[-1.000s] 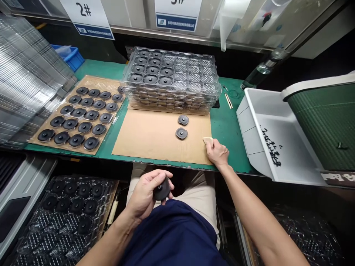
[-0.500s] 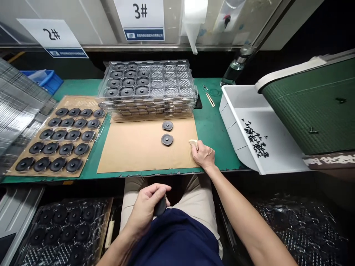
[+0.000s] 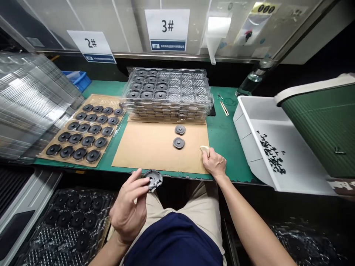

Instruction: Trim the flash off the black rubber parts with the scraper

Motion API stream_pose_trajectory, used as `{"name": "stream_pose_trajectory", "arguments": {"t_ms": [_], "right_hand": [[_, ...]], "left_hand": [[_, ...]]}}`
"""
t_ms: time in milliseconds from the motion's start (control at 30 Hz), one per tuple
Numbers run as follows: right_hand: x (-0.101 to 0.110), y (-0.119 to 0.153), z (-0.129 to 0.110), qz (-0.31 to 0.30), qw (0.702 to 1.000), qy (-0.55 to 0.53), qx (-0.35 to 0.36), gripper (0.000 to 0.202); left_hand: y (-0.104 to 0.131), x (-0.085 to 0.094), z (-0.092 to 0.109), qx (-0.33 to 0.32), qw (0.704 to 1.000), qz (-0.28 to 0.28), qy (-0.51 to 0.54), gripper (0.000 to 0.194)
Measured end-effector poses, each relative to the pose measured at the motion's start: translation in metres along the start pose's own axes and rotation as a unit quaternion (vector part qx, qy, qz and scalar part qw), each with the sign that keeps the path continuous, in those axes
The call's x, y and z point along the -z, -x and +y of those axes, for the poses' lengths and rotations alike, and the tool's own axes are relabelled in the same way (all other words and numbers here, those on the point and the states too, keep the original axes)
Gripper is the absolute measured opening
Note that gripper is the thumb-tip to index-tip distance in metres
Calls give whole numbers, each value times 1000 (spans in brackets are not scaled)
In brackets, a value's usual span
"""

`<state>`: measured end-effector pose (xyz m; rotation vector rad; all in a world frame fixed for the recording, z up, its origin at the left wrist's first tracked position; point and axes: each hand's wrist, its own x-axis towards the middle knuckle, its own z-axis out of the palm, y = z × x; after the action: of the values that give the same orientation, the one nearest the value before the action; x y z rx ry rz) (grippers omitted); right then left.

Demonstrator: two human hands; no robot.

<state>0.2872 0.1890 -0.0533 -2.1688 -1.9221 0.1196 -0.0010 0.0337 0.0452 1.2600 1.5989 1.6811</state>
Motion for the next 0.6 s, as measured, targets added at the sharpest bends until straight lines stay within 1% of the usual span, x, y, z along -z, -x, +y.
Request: {"name": "stream_pose_trajectory", "arguments": {"t_ms": [33, 100, 167, 200, 267, 367, 433, 533, 600], "right_hand": [[0, 0, 0, 0, 1000, 4, -1, 25], [-1, 1, -1, 0, 1000, 13, -3, 24], [-2, 2, -1, -3, 1000, 22, -6, 24], [-3, 2, 0, -5, 1000, 27, -8, 24], [-4, 2, 0, -9, 999, 38, -14, 25], [-3, 2, -1, -14, 998, 53, -20, 26], [-1, 3, -4, -17, 998, 58, -18, 25], [3, 7, -7, -14, 998, 55, -18, 26], [1, 8, -5, -7, 998, 55, -33, 29]], "left_hand": [[0, 7, -1, -47, 999, -7, -20, 25], [-1, 20, -4, -114, 991, -26, -58, 34], [-3, 29, -8, -154, 983, -44, -86, 40], [-4, 31, -10, -161, 982, -47, -91, 42], [-5, 35, -14, -146, 985, -39, -82, 41], [-8, 37, -17, -103, 993, -11, -49, 34], [-11, 38, -18, -89, 995, -12, -44, 33], [-22, 38, -18, -53, 996, -56, -45, 30], [-32, 39, -19, -17, 993, -96, -62, 23]]}}
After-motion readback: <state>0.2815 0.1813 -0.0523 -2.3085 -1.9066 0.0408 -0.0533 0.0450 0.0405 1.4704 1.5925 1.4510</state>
